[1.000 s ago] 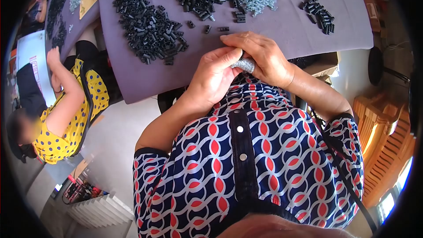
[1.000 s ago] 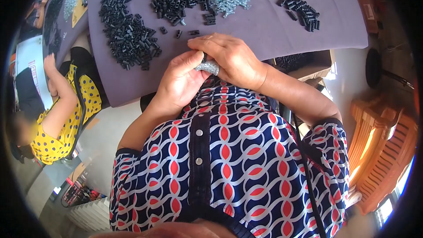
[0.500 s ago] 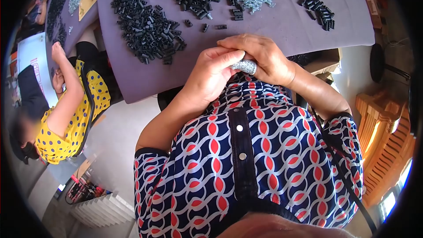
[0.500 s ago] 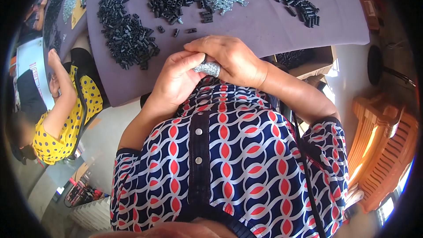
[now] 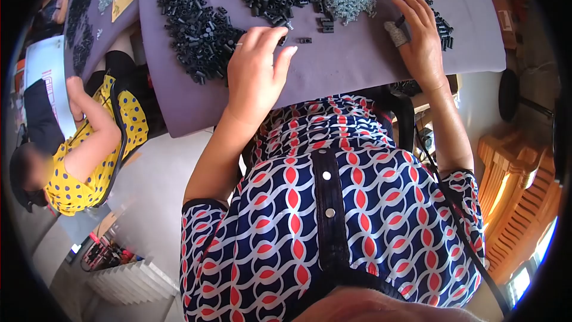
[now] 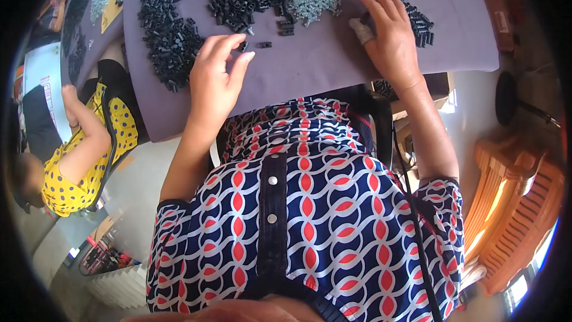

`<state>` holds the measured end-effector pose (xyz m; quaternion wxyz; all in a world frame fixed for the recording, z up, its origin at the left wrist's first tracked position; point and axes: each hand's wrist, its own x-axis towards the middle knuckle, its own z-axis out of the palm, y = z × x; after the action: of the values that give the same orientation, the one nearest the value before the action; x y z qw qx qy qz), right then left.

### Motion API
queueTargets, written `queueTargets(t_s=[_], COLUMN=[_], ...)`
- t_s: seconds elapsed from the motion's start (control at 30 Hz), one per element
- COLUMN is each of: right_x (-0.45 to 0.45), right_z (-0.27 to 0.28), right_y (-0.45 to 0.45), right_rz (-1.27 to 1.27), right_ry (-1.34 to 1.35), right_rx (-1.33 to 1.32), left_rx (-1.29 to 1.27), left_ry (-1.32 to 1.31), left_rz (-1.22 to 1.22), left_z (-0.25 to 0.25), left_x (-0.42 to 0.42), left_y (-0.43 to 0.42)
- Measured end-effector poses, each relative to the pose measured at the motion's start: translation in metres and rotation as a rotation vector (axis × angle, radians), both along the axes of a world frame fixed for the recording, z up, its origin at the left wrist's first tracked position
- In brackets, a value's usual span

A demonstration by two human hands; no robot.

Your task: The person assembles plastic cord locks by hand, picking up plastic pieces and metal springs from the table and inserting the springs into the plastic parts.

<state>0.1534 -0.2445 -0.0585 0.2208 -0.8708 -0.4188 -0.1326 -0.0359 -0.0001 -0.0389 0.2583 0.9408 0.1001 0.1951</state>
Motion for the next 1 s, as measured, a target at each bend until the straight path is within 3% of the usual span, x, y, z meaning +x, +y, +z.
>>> queueTargets(t_s=[0.13, 0.27, 0.63, 0.83, 1.0], right_x=[0.000, -0.027, -0.034, -0.040, -0.038], right_z=[-0.003, 0.010, 0.015, 0.016, 0.009], right_y=[0.000, 0.027, 0.074, 0.053, 0.026], right_rz=[-0.090, 0.171, 0.339, 0.337, 0.189], right_ry=[0.009, -0.008, 0.001, 0.075, 0.108], right_rx=[-0.032, 0.037, 0.037, -0.019, 0.036], left_rx=[0.175, 0.175, -0.131, -0.071, -0.043], left_ry=[0.043, 0.045, -0.051, -0.058, -0.095], left_rz=[-0.018, -0.041, -0.129, -0.159, -0.151], left_z=[-0.007, -0.006, -0.012, -0.018, -0.023], left_x=[0.006, 0.007, -0.004, -0.006, -0.008], left_y=[0.000, 0.001, -0.012, -0.013, -0.014])
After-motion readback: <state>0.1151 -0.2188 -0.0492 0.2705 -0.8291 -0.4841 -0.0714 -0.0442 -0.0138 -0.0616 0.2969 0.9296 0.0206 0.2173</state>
